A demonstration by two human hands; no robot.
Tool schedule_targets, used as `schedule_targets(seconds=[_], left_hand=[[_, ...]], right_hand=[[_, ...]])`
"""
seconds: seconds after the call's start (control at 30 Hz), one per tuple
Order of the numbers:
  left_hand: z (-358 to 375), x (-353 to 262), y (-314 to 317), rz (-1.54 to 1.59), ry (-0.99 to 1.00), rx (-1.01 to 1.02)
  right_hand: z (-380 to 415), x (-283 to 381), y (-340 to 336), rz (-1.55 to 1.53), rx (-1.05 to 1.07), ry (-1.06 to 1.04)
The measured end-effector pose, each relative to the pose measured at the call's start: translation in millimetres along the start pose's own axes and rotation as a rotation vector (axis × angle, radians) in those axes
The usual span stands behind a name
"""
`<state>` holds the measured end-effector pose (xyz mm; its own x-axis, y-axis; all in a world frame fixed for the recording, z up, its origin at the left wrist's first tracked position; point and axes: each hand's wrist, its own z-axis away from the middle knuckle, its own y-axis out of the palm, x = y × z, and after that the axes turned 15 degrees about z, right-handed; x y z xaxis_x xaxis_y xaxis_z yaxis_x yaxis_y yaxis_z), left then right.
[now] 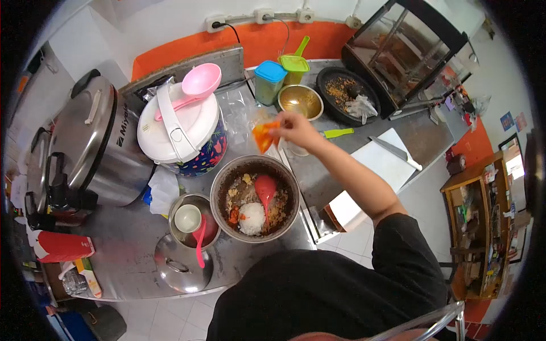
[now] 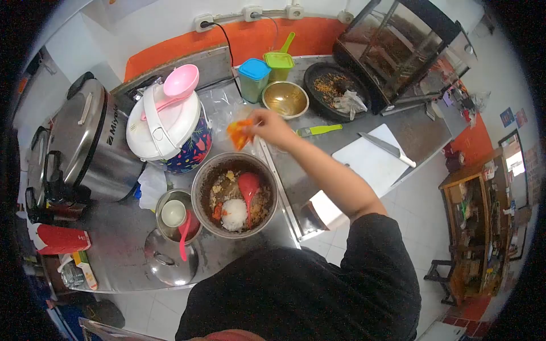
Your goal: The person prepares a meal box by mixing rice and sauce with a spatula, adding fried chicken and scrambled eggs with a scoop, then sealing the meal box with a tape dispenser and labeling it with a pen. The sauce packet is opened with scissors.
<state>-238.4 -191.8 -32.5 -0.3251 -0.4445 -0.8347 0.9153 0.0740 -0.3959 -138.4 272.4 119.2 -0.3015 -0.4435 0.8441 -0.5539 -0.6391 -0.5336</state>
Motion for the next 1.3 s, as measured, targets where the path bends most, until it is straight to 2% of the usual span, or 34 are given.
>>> schedule_targets(seconds=[0.07,0.13,0.17,0.23,0.3,0.37,0.4,0.43,0.47,0.5,0.53,0.57,0.63,0.7,0.73,0.77,0.8,0.83,0.9,0.97,1.03,1.1,1.17,1.23,1.27,1.3], left_hand=[[-2,-27,-7,0.059,0.006,-0.043],[3,-53,-13,0.114,0.0,-0.086],[6,-63,-16,0.138,-0.006,-0.106],[16,-83,-21,0.181,-0.021,-0.144],[28,-101,-25,0.219,-0.035,-0.178],[42,-111,-25,0.257,-0.055,-0.212],[53,-114,-23,0.277,-0.075,-0.224],[70,-122,-18,0.299,-0.102,-0.235],[70,-87,-13,0.35,-0.045,-0.21],[40,-69,-29,0.386,-0.444,0.041],[31,-63,-27,0.505,-0.418,-0.07],[15,-61,-26,0.459,-0.134,-0.128],[-20,-103,-19,0.816,-0.136,-0.259],[-57,-120,-8,1.032,-0.194,-0.322],[-74,-115,0,1.046,-0.118,-0.354],[-87,-108,8,1.059,-0.042,-0.382],[-92,-105,12,1.059,-0.031,-0.374],[-96,-103,16,1.044,0.013,-0.375],[-92,-105,24,1.038,0.059,-0.373],[-80,-109,33,1.105,0.005,-0.263],[-70,-112,41,1.166,0.015,-0.25],[-64,-109,47,1.176,0.04,-0.241],[-60,-101,48,1.175,0.05,-0.235],[-54,-96,47,1.171,0.06,-0.225],[-49,-98,44,1.125,0.047,-0.222],[-43,-100,41,1.077,0.034,-0.216]], right_hand=[[-28,-30,-11,0.102,-0.055,0.034],[-48,-58,-10,0.19,-0.152,0.202],[-53,-67,-8,0.185,-0.138,0.199],[-60,-84,-2,0.077,-0.138,0.383],[-71,-124,5,0.009,-0.098,0.372],[-72,-141,14,0.44,-0.287,0.192],[-66,-119,12,0.702,-0.275,0.152],[-49,-93,16,0.69,-0.246,0.164],[-32,-66,21,0.618,-0.313,-0.055],[-15,-38,26,0.538,-0.384,-0.276],[8,-8,34,0.573,-0.082,-0.29],[34,15,47,0.599,0.217,-0.299],[66,32,77,0.992,0.761,-0.231],[80,13,111,1.169,0.905,-0.078],[81,-1,124,1.174,0.897,-0.074],[81,-14,136,1.107,0.813,0.053],[82,-21,141,1.04,0.725,0.176],[85,-27,145,1.048,0.716,0.181],[92,-28,148,1.028,0.618,0.358],[99,-30,143,1.028,0.599,0.362],[106,-33,138,1.028,0.593,0.364],[110,-31,133,1.011,0.472,0.356],[114,-20,124,1.077,0.477,0.309],[118,-1,113,1.139,0.561,0.14],[127,8,109,1.128,0.456,0.084],[132,15,108,1.128,0.46,0.09]])
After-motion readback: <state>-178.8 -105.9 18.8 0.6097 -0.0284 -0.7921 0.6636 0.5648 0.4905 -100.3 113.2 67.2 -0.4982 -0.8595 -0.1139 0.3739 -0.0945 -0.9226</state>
